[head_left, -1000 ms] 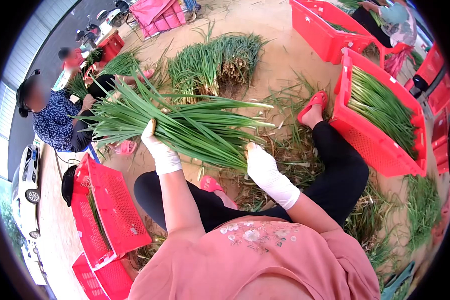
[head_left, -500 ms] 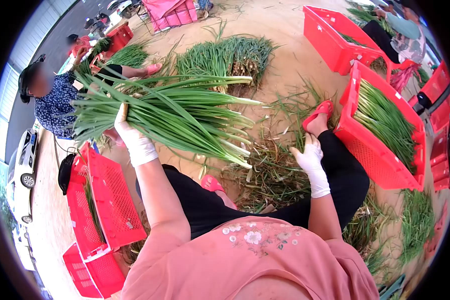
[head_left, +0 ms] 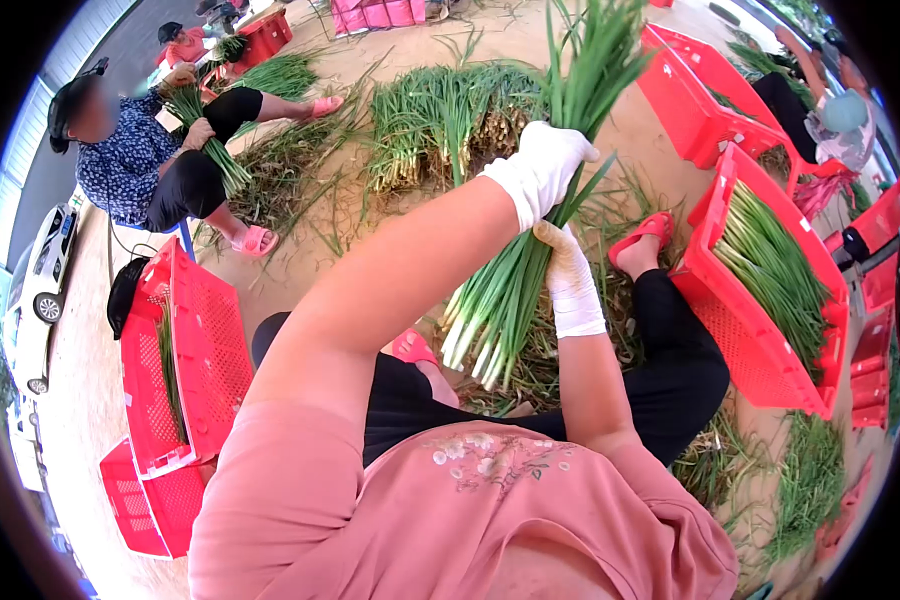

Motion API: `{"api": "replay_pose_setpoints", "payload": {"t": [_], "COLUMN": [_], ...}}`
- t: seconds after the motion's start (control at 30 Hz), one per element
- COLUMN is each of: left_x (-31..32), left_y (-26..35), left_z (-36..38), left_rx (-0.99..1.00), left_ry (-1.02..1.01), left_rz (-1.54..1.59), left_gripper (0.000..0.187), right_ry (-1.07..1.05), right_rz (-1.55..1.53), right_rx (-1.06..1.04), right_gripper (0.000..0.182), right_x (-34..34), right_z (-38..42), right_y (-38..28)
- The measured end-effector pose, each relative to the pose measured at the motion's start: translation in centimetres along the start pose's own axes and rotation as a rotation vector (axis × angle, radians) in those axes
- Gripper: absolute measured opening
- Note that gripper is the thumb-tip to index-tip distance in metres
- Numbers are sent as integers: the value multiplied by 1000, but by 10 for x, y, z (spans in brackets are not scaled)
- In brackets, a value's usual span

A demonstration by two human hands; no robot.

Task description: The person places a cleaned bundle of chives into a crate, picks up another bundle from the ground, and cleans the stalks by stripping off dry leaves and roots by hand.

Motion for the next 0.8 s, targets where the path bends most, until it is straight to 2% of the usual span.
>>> {"api": "replay_pose_setpoints", "payload": {"t": [0.07,0.1,0.13,0.2,0.27,0.33,0.4,0.43,0.53,0.57,0.6,0.67,0.7,0.73,0.77,0.8], "left_x": [20,28,35,39,28,1,-31,-52,-88,-86,-79,-66,-57,-49,-43,-39], "left_y": [6,11,13,38,52,61,40,13,-109,-132,-152,-182,-188,-195,-199,-197], "left_z": [5,11,4,17,26,49,63,63,76,93,108,123,127,130,131,136], "left_rx": [-66,1,51,300,439,473,381,286,-41,-100,-158,-223,-244,-266,-218,-261], "left_ry": [-109,-218,-354,-409,-455,-460,-487,-486,-516,-545,-571,-494,-469,-442,-402,-316], "left_rz": [-411,-393,-552,-912,-771,-595,-525,-514,-498,-380,-259,108,136,164,137,148], "left_gripper": [36,39,43,61,70,71,81,89,111,116,123,119,113,108,90,70], "right_ry": [78,92,112,140,136,124,37,-200,-143,-271,-203,93,99,144,195,244], "right_rz": [-70,-66,-153,-237,-338,-351,-380,-482,-576,-512,-486,-390,-393,-370,-345,-320], "right_rx": [34,23,-16,-65,-115,-120,-226,-236,-254,-224,-240,-155,-189,-110,-78,-46], "right_gripper": [57,57,55,52,49,55,67,72,74,73,69,57,49,45,45,45], "right_x": [-33,-40,-48,-63,-78,-96,-107,-95,-96,-100,-93,-101,-98,-99,-103,-107], "right_z": [6,10,15,23,31,34,35,36,32,23,18,6,-7,-10,-17,-23], "right_y": [4,2,0,-7,-13,-15,-19,-25,-28,-25,-26,-17,-12,-7,0,8]}}
Point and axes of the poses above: each hand's wrist, its own z-axis away from the middle knuckle, its own x-axis out of the palm, y = z × x, the point moved 4 cm from there along -z, towards the middle knuckle, and after that the axes turned 1 degree about y, right-handed, at the moved point
